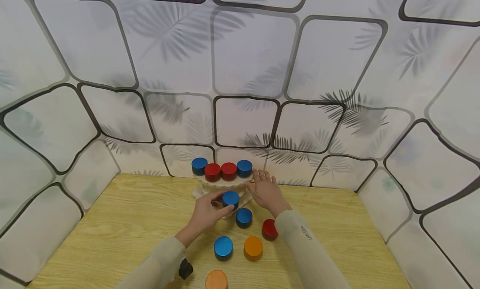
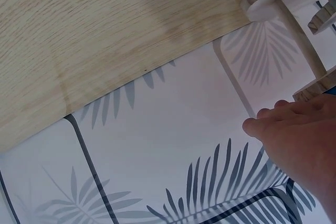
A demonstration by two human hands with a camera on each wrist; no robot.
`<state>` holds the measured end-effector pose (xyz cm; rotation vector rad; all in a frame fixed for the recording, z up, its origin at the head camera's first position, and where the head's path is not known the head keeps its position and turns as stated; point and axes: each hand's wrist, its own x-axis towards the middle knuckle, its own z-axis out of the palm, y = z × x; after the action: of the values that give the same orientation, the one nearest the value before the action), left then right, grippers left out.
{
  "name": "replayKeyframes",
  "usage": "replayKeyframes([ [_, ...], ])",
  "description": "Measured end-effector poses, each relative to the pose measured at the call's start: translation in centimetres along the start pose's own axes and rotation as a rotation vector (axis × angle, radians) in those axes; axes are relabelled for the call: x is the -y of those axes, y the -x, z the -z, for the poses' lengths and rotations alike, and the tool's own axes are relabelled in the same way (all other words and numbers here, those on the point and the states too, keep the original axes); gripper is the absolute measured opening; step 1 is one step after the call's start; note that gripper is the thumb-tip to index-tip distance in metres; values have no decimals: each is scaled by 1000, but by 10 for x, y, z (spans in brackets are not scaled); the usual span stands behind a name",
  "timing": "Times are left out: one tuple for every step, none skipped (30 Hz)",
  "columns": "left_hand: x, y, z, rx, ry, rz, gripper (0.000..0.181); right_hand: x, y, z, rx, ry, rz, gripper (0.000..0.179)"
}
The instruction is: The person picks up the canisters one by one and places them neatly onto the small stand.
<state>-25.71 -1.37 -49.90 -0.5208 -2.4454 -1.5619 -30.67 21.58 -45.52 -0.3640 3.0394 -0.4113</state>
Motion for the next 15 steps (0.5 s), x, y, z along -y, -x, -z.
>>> replayKeyframes([
  [0, 0, 0, -3, -5, -7, 51, 0, 0, 1, 1, -2, -3, 74],
  [0, -1, -1, -4, -11, -10, 51, 1, 1, 1, 0, -4, -2, 74],
  [-1, -1, -1, -7, -16, -14, 52, 1, 1, 1, 1, -5, -4, 74],
  [-1, -1, -1, -8, -20, -16, 52, 1, 2, 1, 2, -4, -5, 74],
  [-1, -1, -1, -9, -23, -18, 52, 1, 2, 1, 4, -5, -6, 74],
  [0, -2, -1, -9, -26, -14, 52, 1, 2, 1, 5, -4, -6, 74],
  [0, -2, -1, -11, -30, -12, 52, 1, 2, 1, 6, -5, -6, 74],
  [0, -2, -2, -13, -31, -8, 53, 1, 2, 0, 6, -3, -6, 74],
  [0, -3, -2, -15, -32, -8, 53, 1, 2, 0, 7, -1, -9, 74],
  [0, -3, -3, -16, -31, -9, 54, 1, 1, 0, 6, -1, -8, 74],
  [0, -4, -3, -17, -28, -8, 54, 1, 1, 0, 4, -2, -8, 74],
  [0, -4, -3, -19, -24, -5, 55, 1, 1, 0, 2, -1, -6, 74],
  [0, -4, -3, -20, -21, -6, 55, 1, 1, 0, 1, -1, -6, 74],
  [0, -5, -4, -22, -18, -8, 55, 1, 1, 0, -1, -1, -6, 74],
  [0, -5, -4, -22, -16, -6, 55, 1, 1, 0, -2, -1, -6, 74],
])
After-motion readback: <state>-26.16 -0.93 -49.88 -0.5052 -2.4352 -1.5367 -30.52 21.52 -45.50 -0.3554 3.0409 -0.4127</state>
